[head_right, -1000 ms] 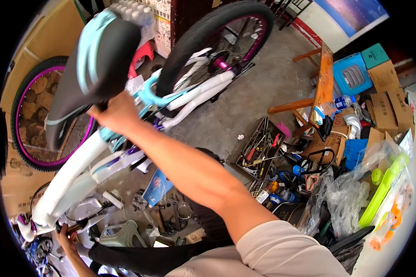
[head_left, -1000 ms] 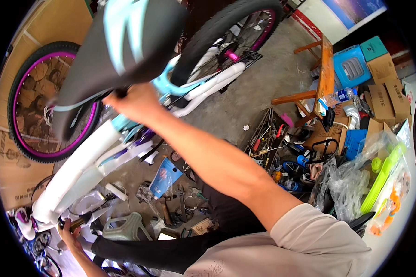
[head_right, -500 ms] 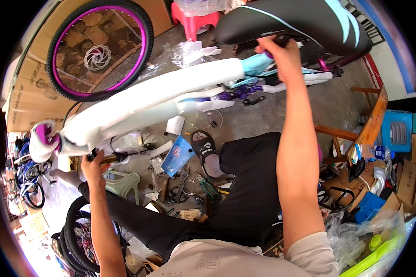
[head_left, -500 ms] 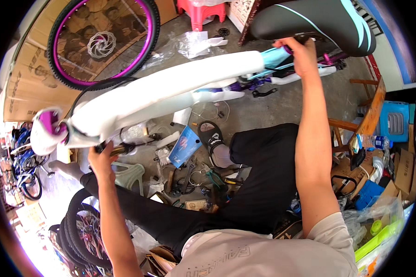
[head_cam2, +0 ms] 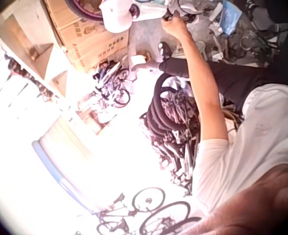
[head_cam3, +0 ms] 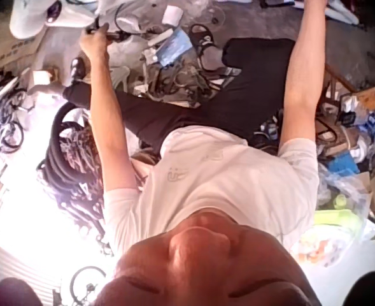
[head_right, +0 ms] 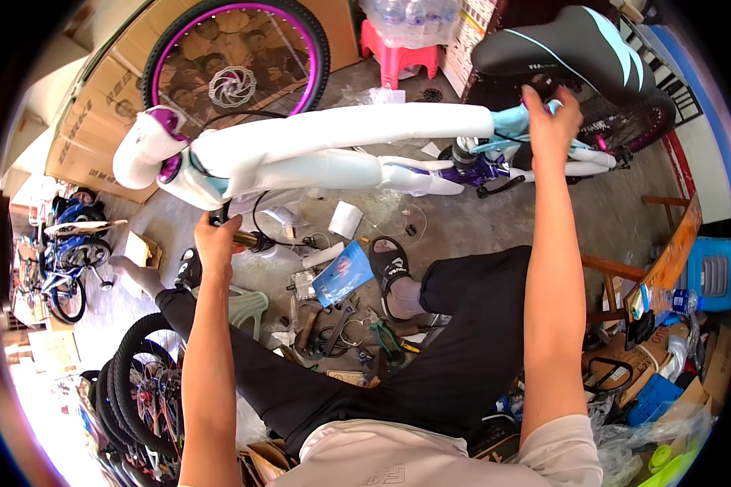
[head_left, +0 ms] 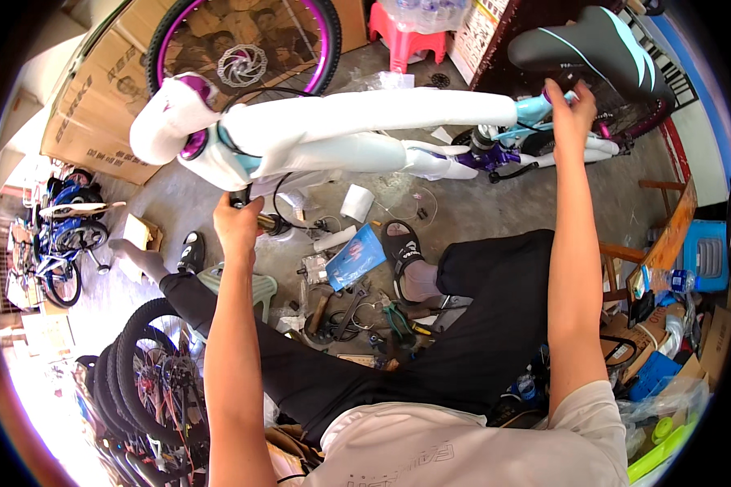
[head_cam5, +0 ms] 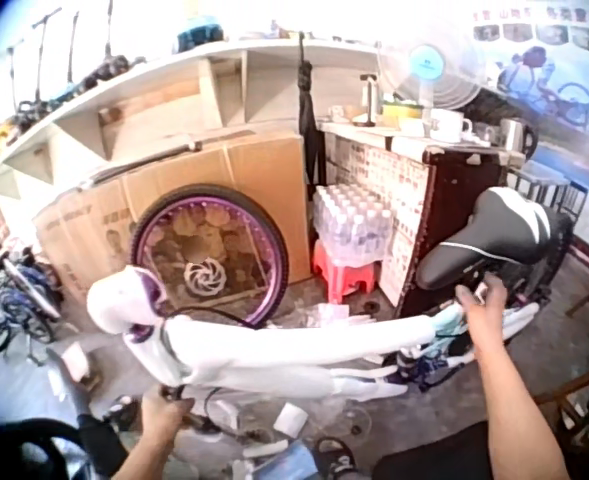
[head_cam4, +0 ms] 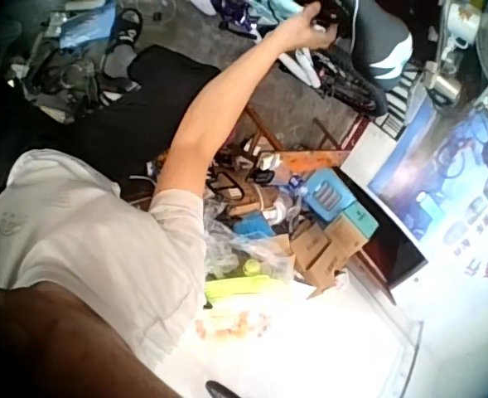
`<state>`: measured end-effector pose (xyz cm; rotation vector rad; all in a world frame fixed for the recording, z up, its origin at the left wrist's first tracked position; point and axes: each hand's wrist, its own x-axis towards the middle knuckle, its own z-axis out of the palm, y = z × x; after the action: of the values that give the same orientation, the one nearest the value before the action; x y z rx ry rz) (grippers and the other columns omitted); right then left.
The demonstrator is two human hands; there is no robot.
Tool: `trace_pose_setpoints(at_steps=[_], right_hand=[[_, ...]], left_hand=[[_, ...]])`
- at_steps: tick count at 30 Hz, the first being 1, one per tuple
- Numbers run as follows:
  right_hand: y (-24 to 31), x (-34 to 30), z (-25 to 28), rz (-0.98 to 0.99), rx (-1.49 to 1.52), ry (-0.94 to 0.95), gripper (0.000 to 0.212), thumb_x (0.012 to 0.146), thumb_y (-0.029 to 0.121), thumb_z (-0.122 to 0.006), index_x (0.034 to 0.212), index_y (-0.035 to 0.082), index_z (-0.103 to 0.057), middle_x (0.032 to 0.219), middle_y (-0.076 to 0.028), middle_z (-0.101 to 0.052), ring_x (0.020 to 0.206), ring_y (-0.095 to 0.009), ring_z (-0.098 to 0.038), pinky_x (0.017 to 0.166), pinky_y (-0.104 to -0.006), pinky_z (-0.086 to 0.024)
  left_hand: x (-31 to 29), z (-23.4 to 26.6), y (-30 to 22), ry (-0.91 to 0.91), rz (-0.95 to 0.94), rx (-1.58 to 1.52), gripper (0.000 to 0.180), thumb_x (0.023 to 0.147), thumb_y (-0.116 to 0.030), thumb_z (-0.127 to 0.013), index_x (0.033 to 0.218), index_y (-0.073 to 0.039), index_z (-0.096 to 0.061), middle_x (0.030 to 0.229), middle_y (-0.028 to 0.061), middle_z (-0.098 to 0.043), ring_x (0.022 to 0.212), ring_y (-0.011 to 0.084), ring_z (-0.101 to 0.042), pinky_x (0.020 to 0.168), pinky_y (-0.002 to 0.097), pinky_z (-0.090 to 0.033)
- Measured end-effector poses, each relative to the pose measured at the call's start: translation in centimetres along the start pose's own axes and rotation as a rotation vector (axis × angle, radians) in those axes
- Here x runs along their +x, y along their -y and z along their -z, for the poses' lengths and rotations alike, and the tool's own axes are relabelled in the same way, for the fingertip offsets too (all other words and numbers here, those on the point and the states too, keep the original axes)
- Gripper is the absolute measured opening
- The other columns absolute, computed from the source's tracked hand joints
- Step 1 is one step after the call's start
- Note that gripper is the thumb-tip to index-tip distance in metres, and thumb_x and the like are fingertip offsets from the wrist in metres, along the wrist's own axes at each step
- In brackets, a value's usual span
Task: The person assembles a bicycle by securing the handlebar stem with a hammer, attaching the seat, and removing protective foam and plastic wrapping from the frame and handlebars. The person uses a hammer to tap the stem into place and then unwraps the handlebars.
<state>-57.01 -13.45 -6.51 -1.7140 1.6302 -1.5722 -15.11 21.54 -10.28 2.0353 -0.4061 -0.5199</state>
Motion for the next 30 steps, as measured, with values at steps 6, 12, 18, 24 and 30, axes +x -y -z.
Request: trace_pose_setpoints(at_steps=[6, 12, 18, 24, 30], right_hand=[[7.7, -11.6, 2.5, -0.062, 0.365, -0.099, 0.032, 0.095, 0.012, -0.068, 0.123, 0.0, -0.057, 0.12, -0.009, -0.061, 0.109, -0.019, -0.059, 0.098, -0.0345, -0.048], [18.9, -22.5, -3.0, 0.19, 0.546, 0.481, 0.038, 0.084, 0.003, -0.072, 0.119, 0.001, -0.059, 0.115, -0.011, -0.059, 0.103, -0.022, -0.062, 0.094, -0.0356, -0.05], [35.8, -17.9, -12.6, 0.973, 0.468, 0.64, 0.043, 0.084, 0.048, -0.073, 0.1, 0.009, -0.071, 0.103, -0.012, -0.066, 0.101, -0.035, -0.061, 0.09, -0.0454, -0.047], [44.8, -16.6, -21.5, 0.783, -0.28, 1.654, 0.085, 0.089, 0.081, -0.049, 0.119, 0.005, -0.073, 0.129, -0.016, -0.067, 0.11, -0.032, -0.067, 0.095, -0.0438, -0.05], [43.7, -16.1, -23.7, 0.401, -0.164, 2.078, 0.052, 0.091, 0.066, -0.06, 0.095, 0.016, -0.072, 0.087, -0.001, -0.072, 0.072, -0.014, -0.067, 0.069, -0.0358, -0.052]], left_hand=[[1.4, 0.9, 1.8, -0.028, -0.115, 0.197, 0.042, 0.074, -0.018, -0.08, 0.11, 0.0, -0.07, 0.09, 0.0196, -0.074, 0.08, 0.0321, -0.072, 0.075, 0.042, -0.055], [1.4, 1.0, 1.9, -0.071, -0.183, 0.196, 0.035, 0.075, -0.014, -0.08, 0.105, 0.002, -0.07, 0.076, 0.0134, -0.07, 0.056, 0.0214, -0.066, 0.051, 0.0365, -0.051], [0.3, 1.6, 0.3, -0.056, -0.076, 0.276, 0.043, 0.074, -0.022, -0.081, 0.109, -0.001, -0.071, 0.096, 0.0195, -0.075, 0.093, 0.0341, -0.072, 0.085, 0.0427, -0.053], [-0.1, 1.9, -0.6, -0.051, -0.046, 0.301, 0.042, 0.075, -0.022, -0.078, 0.111, -0.002, -0.071, 0.095, 0.0185, -0.075, 0.091, 0.0343, -0.072, 0.083, 0.0423, -0.053], [0.3, 2.0, 0.1, 0.027, -0.015, 0.304, 0.046, 0.078, -0.028, -0.076, 0.115, -0.005, -0.065, 0.105, 0.0213, -0.073, 0.104, 0.0425, -0.068, 0.09, 0.0497, -0.052]])
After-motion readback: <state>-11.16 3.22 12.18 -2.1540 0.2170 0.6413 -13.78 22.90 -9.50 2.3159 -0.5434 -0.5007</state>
